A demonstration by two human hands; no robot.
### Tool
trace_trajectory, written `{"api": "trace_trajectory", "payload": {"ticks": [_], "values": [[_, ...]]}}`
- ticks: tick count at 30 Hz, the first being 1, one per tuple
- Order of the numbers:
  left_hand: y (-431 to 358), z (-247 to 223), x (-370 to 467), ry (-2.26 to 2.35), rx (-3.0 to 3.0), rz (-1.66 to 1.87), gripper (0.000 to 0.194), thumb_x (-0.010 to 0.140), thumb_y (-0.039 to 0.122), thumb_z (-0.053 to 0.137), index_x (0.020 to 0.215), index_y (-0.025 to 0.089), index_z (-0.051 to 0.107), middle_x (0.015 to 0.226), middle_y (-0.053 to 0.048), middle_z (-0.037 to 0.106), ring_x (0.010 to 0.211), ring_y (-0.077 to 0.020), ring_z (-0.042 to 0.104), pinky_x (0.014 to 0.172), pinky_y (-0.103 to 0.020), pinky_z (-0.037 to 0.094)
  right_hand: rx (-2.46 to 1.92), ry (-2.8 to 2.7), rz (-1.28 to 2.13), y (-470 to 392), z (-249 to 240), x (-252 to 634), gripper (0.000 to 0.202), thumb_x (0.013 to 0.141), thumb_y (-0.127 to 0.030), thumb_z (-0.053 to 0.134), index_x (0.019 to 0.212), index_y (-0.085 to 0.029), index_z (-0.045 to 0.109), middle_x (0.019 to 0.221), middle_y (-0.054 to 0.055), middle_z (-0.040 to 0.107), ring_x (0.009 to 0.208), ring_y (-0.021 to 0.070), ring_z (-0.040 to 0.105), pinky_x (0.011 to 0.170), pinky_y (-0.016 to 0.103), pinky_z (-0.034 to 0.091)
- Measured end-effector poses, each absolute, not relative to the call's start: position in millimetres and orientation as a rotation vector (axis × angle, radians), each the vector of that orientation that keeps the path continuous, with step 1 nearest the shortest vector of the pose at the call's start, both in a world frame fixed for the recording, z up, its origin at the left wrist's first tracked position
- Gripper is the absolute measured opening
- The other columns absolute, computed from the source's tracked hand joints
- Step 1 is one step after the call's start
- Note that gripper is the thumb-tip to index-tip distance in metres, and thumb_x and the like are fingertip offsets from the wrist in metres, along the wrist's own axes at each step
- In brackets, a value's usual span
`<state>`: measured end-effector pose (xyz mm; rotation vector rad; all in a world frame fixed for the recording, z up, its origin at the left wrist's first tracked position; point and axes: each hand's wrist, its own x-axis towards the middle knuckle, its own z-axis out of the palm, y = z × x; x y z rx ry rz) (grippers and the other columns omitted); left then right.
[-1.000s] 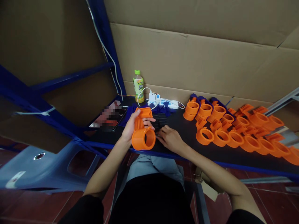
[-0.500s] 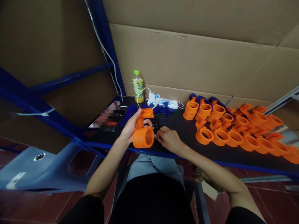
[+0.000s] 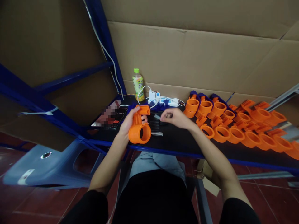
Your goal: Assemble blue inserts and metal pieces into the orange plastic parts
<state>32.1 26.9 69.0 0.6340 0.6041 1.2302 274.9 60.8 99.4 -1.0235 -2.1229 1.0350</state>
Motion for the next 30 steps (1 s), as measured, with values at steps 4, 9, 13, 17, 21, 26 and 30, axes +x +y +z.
{"api": "trace_trajectory", "payload": {"ticks": [4, 9, 13, 17, 21, 26, 30], "values": [[28, 69, 34, 0.612, 0.671, 1.251, 0.031, 0.091, 0.04, 0.07, 0.106, 0.014, 0.065, 0.078, -0.005, 0.074, 0.051, -0.0096, 0.063, 0.053, -0.02, 0.055, -0.993, -1.897, 1.209, 70, 106, 274, 0.034, 0.077, -0.046, 0.084, 0.087, -0.015, 0.073, 0.073, 0.0, 0.065, 0.059, 0.0068, 0.047, 0.053, 0.021, 0.034], [30, 69, 34, 0.622, 0.754, 1.216, 0.033, 0.097, 0.038, 0.06, 0.111, 0.01, 0.07, 0.097, -0.012, 0.08, 0.062, -0.013, 0.072, 0.059, -0.023, 0.062, -0.901, -1.718, 1.327, 70, 87, 267, 0.036, 0.075, -0.045, 0.086, 0.087, -0.015, 0.07, 0.068, -0.002, 0.058, 0.055, 0.0059, 0.044, 0.046, 0.018, 0.031], [30, 67, 39, 0.644, 0.792, 1.201, 0.031, 0.096, 0.038, 0.062, 0.109, 0.011, 0.07, 0.091, -0.011, 0.08, 0.064, -0.0172, 0.075, 0.061, -0.028, 0.065, -0.849, -1.657, 1.366, 69, 73, 262, 0.039, 0.074, -0.047, 0.087, 0.089, -0.016, 0.068, 0.069, -0.003, 0.057, 0.055, 0.0058, 0.045, 0.045, 0.017, 0.032], [29, 64, 46, 0.668, 0.829, 1.259, 0.03, 0.092, 0.037, 0.071, 0.108, 0.013, 0.066, 0.096, -0.013, 0.081, 0.075, -0.0232, 0.08, 0.06, -0.03, 0.065, -0.817, -1.631, 1.36, 68, 65, 255, 0.043, 0.076, -0.049, 0.086, 0.095, -0.017, 0.067, 0.075, -0.003, 0.059, 0.054, 0.0052, 0.047, 0.044, 0.018, 0.037], [29, 61, 49, 0.688, 0.873, 1.281, 0.034, 0.092, 0.04, 0.074, 0.109, 0.013, 0.064, 0.103, -0.016, 0.081, 0.084, -0.0265, 0.082, 0.06, -0.028, 0.064, -0.778, -1.641, 1.312, 67, 59, 249, 0.045, 0.079, -0.054, 0.084, 0.095, -0.018, 0.063, 0.074, -0.003, 0.057, 0.056, 0.0068, 0.049, 0.045, 0.019, 0.042], [28, 62, 51, 0.669, 0.907, 1.307, 0.041, 0.086, 0.043, 0.082, 0.108, 0.013, 0.064, 0.099, -0.013, 0.081, 0.081, -0.0242, 0.082, 0.058, -0.025, 0.062, -0.796, -1.639, 1.226, 66, 57, 243, 0.05, 0.075, -0.061, 0.085, 0.09, -0.018, 0.063, 0.072, -0.002, 0.059, 0.059, 0.0083, 0.051, 0.045, 0.019, 0.043], [25, 64, 50, 0.669, 0.929, 1.333, 0.046, 0.081, 0.049, 0.086, 0.103, 0.016, 0.063, 0.09, -0.008, 0.079, 0.072, -0.0202, 0.079, 0.055, -0.023, 0.06, -0.834, -1.636, 1.128, 69, 60, 248, 0.052, 0.074, -0.062, 0.086, 0.091, -0.018, 0.066, 0.074, -0.002, 0.062, 0.057, 0.0082, 0.052, 0.047, 0.021, 0.046]]}}
